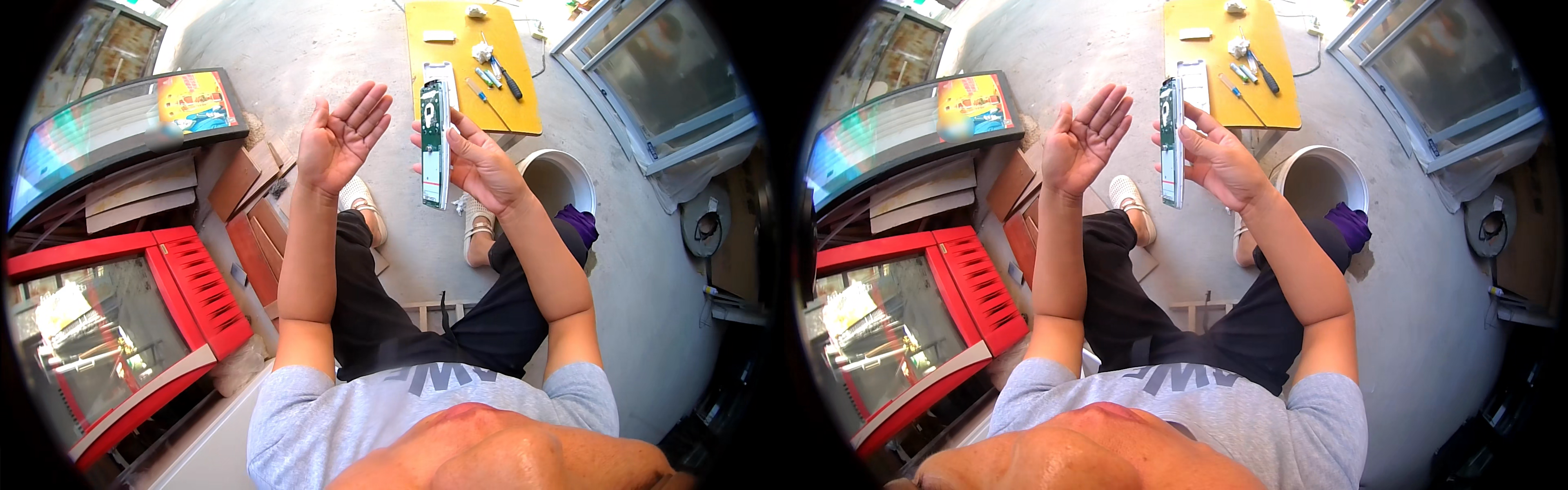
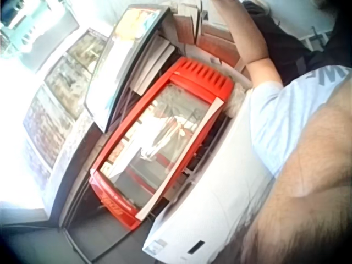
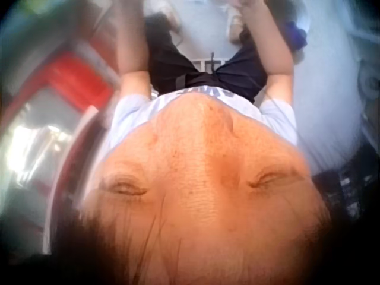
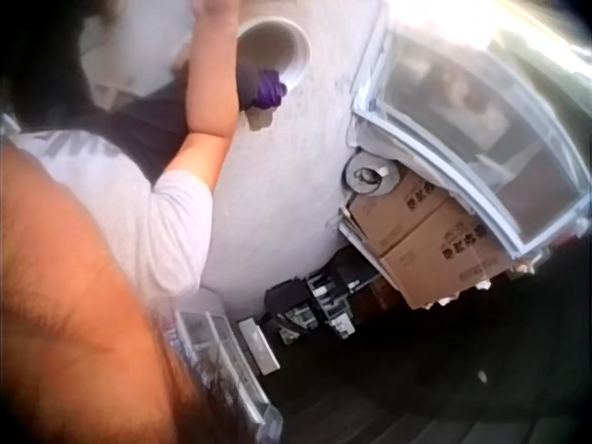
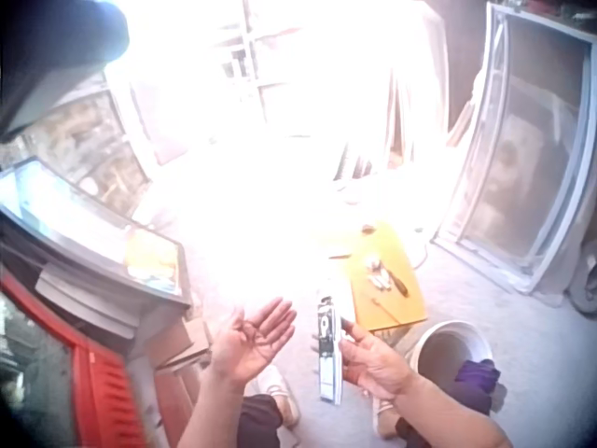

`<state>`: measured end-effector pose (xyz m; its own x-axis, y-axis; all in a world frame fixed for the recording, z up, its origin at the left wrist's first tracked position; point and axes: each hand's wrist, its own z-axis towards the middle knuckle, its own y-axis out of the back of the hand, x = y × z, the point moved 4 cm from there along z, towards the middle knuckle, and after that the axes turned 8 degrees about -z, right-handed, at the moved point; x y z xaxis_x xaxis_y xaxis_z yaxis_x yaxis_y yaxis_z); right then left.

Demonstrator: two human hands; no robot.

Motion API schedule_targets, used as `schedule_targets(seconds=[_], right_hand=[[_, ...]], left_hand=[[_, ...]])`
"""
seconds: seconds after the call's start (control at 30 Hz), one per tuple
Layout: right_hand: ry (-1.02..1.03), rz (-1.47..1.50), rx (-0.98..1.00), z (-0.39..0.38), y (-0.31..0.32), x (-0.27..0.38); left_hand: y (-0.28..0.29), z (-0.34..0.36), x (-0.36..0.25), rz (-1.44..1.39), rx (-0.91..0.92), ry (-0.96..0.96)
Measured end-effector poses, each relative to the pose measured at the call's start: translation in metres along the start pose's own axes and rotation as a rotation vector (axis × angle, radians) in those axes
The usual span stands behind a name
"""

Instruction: The person disassembles a remote control by hand, inspects the internal circuit board, and replaces the batteries into the rear compartment.

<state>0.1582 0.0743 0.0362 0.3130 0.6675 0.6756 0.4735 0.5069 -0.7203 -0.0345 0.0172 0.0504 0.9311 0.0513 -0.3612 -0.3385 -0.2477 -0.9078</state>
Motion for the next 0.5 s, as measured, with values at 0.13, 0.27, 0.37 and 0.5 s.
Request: schedule_targets(seconds=[0.13, 0.27, 0.37, 0.5], right_hand=[[-0.008, 0.011, 0.009, 0.002, 0.0, -0.002], [0.0, 0.005, 0.023, 0.002, 0.002, -0.001], [0.011, 0.006, 0.014, 0.005, 0.005, -0.001], [0.002, -0.003, -0.008, 0.005, 0.006, -0.001]], left_hand=[[0.002, -0.001, 0.001, -0.054, 0.042, 0.044], [0.006, 0.003, 0.005, 0.152, -0.009, 0.03], [0.02, 0.002, 0.0, 0.521, -0.152, -0.124], [0.025, 0.002, -0.009, 0.814, -0.229, -0.289]])
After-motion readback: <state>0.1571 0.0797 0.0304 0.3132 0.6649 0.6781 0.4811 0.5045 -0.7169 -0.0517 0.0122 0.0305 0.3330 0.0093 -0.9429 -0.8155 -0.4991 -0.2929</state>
